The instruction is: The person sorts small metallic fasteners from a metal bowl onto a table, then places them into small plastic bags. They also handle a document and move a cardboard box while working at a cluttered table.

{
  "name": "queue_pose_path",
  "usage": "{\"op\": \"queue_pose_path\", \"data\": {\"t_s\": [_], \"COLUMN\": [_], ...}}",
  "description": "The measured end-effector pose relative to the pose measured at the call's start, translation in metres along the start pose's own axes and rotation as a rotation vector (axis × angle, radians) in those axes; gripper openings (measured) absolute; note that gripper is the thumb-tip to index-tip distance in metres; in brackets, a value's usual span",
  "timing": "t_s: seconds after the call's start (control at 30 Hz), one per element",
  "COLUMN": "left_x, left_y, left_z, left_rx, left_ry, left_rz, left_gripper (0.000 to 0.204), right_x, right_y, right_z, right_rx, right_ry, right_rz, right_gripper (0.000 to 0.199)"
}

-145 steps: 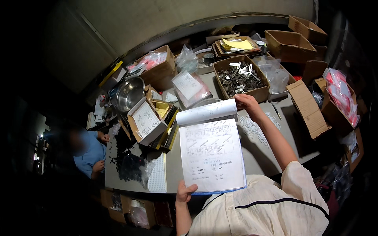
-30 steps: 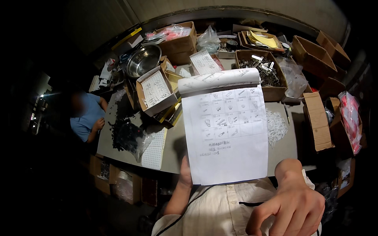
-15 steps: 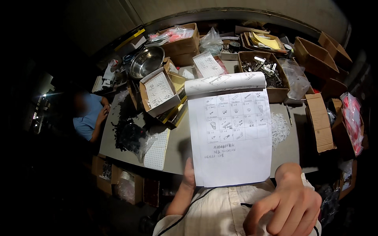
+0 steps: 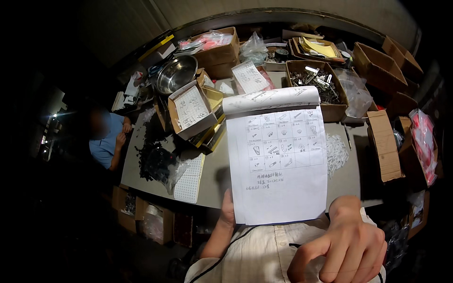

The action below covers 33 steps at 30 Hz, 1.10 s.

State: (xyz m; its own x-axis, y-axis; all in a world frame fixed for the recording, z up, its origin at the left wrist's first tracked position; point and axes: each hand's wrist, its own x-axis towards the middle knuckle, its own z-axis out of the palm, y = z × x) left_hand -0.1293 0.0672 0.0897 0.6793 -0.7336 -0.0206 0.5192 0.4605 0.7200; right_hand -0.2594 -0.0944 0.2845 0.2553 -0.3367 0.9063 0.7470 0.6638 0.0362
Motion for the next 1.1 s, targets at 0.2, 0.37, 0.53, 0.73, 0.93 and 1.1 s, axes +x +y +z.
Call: {"op": "queue_pose_path", "data": {"t_s": [0.2,0.37,0.53,0.73,0.93,1.1], "left_x": [0.003,0.004,0.001,0.002,0.003,0.002], "left_y": [-0.005,-0.002,-0.005,-0.006,-0.006,-0.005], "left_z": [-0.013,-0.011,-0.010,-0.013,-0.012,-0.010], "left_rx": [0.082,0.131,0.078,0.079,0.075,0.134], "left_ry": [-0.066,-0.089,-0.021,-0.015,-0.056,-0.047], "left_rz": [-0.008,-0.016,-0.028,-0.038,-0.037,-0.042], "left_gripper": [0.058,0.059,0.060,0.060,0.057,0.056], "right_x": [-0.012,0.013,0.020,0.033,0.036,0.036], "right_y": [0.000,-0.009,-0.014,-0.015,-0.011,-0.022], "right_z": [0.014,-0.010,-0.016,-0.009,-0.013,-0.018], "right_rx": [0.128,-0.025,0.027,-0.029,-0.039,-0.043], "right_ry": [0.177,-0.104,-0.175,-0.145,-0.222,-0.308], "right_rz": [-0.052,0.124,0.141,0.175,0.092,0.216], "right_gripper": [0.023,0.019,0.019,0.032,0.038,0.040]}}
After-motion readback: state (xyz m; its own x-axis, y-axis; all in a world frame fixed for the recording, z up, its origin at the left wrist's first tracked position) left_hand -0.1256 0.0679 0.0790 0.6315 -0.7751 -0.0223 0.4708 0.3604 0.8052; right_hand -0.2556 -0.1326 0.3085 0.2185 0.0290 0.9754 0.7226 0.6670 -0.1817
